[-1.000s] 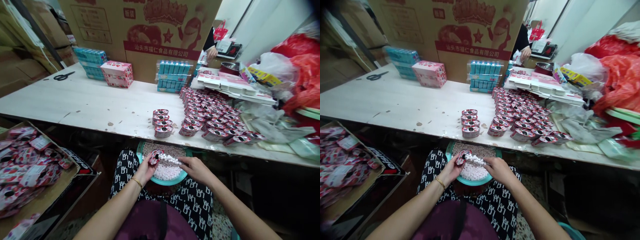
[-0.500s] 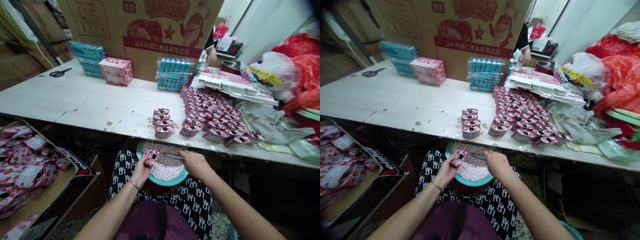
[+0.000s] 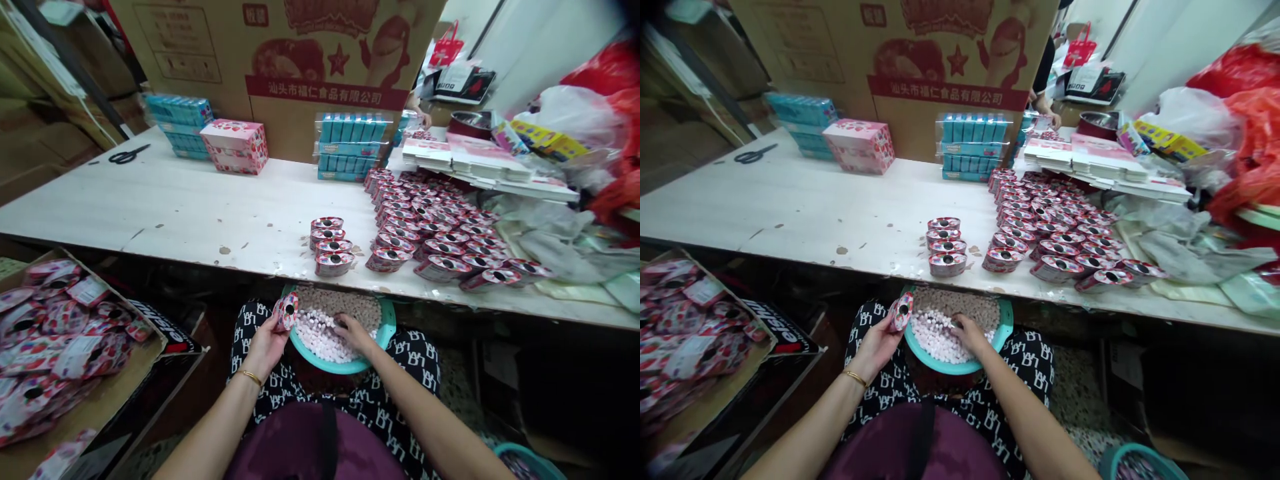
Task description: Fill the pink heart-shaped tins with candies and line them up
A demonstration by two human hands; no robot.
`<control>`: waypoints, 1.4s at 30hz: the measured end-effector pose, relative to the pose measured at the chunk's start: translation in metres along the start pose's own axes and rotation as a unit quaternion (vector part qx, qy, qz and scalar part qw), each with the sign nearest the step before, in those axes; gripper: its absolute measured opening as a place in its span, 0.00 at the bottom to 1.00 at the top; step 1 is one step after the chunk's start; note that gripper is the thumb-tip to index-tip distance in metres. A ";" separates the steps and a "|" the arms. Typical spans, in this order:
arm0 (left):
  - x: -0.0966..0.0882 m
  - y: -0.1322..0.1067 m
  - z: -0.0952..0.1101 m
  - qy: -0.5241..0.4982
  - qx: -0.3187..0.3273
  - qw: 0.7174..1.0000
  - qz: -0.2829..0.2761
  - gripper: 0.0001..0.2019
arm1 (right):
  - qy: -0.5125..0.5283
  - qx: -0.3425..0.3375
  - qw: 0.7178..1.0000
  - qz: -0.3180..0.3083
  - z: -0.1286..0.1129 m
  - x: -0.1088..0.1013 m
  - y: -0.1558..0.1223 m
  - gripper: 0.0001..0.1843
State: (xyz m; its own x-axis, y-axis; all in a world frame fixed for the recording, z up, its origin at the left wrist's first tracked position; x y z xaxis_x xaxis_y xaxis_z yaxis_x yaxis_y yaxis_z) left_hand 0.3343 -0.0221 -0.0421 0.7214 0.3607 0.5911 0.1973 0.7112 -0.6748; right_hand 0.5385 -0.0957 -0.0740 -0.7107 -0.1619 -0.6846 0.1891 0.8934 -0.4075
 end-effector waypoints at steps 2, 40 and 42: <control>0.005 0.002 -0.005 -0.002 0.001 1.000 -0.009 0.08 | 0.032 -0.026 0.999 0.005 -0.003 -0.022 -0.011 0.18; 0.010 -0.005 -0.009 0.063 0.016 0.996 -0.060 0.05 | -0.130 0.013 0.991 -0.027 -0.008 -0.074 -0.053 0.17; 0.013 -0.006 -0.018 0.067 0.012 0.996 -0.065 0.04 | -0.146 -0.008 0.989 -0.002 -0.025 -0.092 -0.067 0.17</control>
Point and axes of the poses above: each hand's wrist, its own y-axis towards the middle knuckle, its own x-axis out of the palm, z = x × y, the point moved 4 cm from there along y, towards the middle knuckle, and after that the axes turned 4 degrees about x, right-handed, at the moved point
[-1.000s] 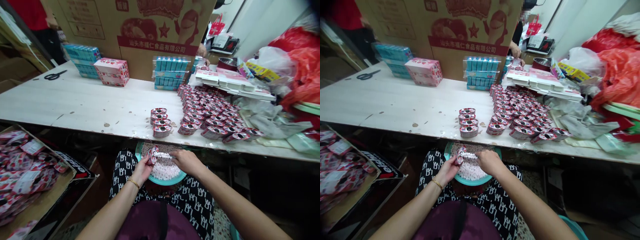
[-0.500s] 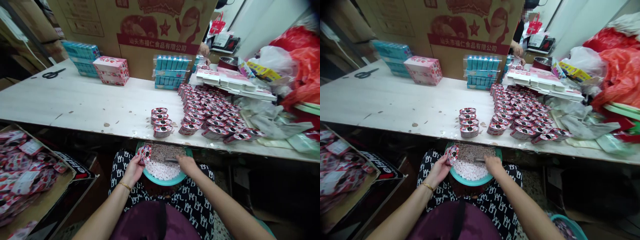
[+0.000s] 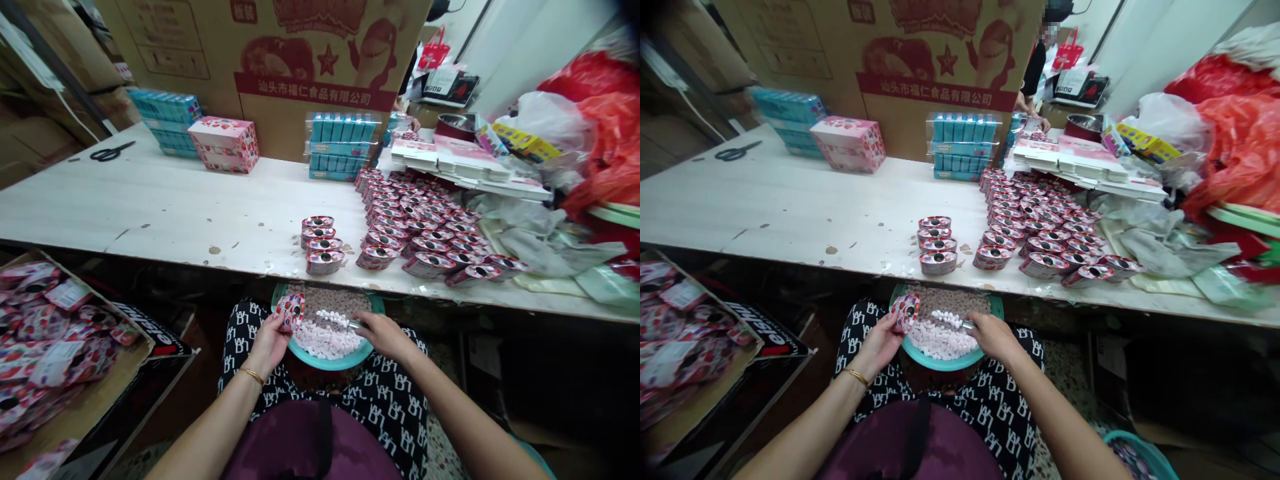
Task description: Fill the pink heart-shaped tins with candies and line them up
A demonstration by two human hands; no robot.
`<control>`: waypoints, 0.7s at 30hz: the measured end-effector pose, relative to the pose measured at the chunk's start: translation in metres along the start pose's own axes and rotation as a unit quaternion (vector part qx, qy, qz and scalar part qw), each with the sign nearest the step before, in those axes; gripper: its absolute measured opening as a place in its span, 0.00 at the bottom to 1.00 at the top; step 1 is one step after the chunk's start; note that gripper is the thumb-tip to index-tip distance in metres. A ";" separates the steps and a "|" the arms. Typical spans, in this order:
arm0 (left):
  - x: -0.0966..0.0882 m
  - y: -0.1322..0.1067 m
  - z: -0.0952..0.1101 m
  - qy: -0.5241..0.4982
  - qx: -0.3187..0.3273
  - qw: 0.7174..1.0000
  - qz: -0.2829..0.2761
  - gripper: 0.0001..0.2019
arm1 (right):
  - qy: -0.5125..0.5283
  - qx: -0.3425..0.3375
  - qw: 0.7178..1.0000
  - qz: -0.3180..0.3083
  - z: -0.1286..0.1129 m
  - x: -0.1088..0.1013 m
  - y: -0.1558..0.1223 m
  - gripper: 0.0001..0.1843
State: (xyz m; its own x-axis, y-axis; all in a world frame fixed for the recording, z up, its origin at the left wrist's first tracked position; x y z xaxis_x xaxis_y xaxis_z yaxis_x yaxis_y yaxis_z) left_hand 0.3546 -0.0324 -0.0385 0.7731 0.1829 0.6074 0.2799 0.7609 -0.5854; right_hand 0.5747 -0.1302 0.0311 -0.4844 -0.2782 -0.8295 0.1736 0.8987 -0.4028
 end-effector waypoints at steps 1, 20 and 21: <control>0.003 0.000 -0.004 0.000 -0.002 1.000 -0.002 0.04 | -0.016 -0.004 1.000 0.012 -0.007 -0.009 -0.005 0.17; 0.017 0.002 -0.010 -0.030 -0.067 0.997 0.025 0.04 | -0.116 0.048 0.988 0.085 0.007 -0.003 -0.010 0.16; 0.018 0.001 -0.014 -0.038 -0.086 0.995 0.035 0.04 | -0.097 0.051 0.990 0.090 0.007 -0.004 -0.010 0.16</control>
State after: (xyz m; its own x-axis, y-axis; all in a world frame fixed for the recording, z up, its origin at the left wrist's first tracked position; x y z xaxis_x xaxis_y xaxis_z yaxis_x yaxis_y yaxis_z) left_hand 0.3767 -0.0376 -0.0358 0.7501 0.2839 0.5973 0.3247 0.6287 -0.7066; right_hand 0.5809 -0.1407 0.0360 -0.2664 -0.1851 -0.9459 0.3332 0.9032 -0.2706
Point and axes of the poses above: each hand's wrist, its own y-axis towards the middle knuckle, its own x-axis out of the palm, z = x × y, the point moved 4 cm from there along y, towards the middle knuckle, and after that the axes turned 4 degrees about x, right-handed, at the moved point
